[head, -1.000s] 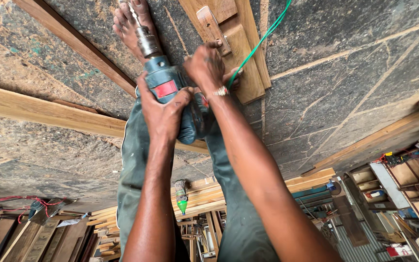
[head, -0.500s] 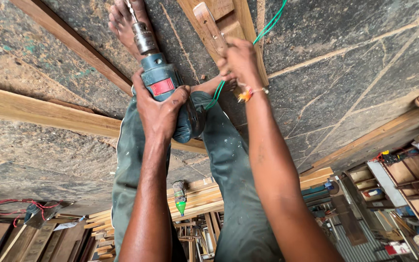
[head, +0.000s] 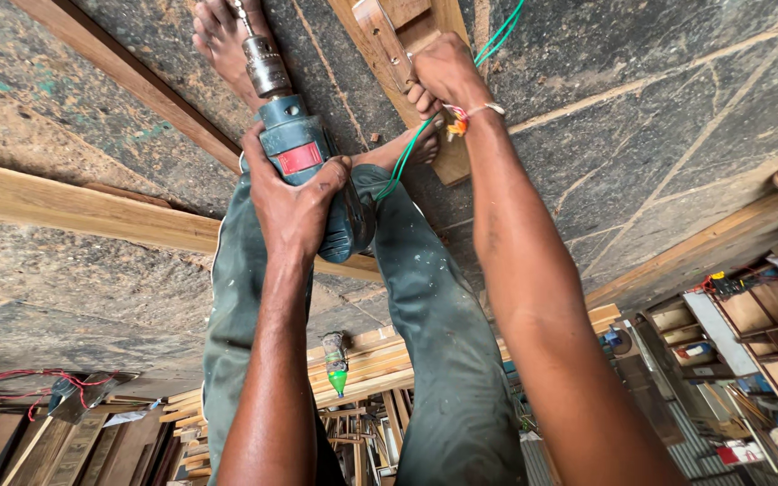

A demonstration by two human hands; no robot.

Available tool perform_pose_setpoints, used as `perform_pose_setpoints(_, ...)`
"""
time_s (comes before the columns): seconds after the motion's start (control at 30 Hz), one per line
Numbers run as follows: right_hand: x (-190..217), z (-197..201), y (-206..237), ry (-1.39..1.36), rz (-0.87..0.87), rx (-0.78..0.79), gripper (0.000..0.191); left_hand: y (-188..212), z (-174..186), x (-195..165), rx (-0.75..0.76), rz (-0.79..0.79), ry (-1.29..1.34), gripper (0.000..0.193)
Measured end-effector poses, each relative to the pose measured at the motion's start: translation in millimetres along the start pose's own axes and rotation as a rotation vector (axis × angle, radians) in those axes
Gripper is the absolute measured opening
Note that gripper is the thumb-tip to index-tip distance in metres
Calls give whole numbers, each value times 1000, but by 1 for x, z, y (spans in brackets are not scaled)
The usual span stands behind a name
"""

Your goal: The person places a small wooden piece with pre-drilled holes onto a larger plank and secures it using a power drill. They then use the drill to create additional holes in the plank.

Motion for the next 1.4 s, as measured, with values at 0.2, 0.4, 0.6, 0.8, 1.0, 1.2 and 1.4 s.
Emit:
perform_pose_setpoints(0.2,-16,8,23,-32,117,-39,56,2,-4,-1,15,-7,28,90)
perform_pose_setpoints(0.4,-28,-10,12,-144,190,68,70,3,-7,-3,18,22,11,91)
perform_pose_setpoints(0.6,-45,0,3,-127,337,63,60,2,-8,-2,7,3,-31,92)
perform_pose_setpoints(0.8,-30,-11,8,-66,209,49,79,2,-10,-2,8,-39,-64,89)
perform_pose_setpoints(1.0,-10,12,27,59,352,-60,59,1,-7,-16,-5,-14,-97,91)
perform_pose_setpoints(1.2,18,-12,60,635,584,-225,45,-10,-2,-35,37,56,71,81)
perform_pose_setpoints(1.4,47,-16,216,246,717,225,61,-34,6,-75,189,132,675,55)
Point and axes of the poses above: each hand's wrist, its own y-axis away from the middle knuckle, its own z-axis out of the back of the hand, x = y × z, the point moved 1 cm from there along -y, towards the middle knuckle, and after that the axes turned 3 degrees about x, right-handed, at the moved point
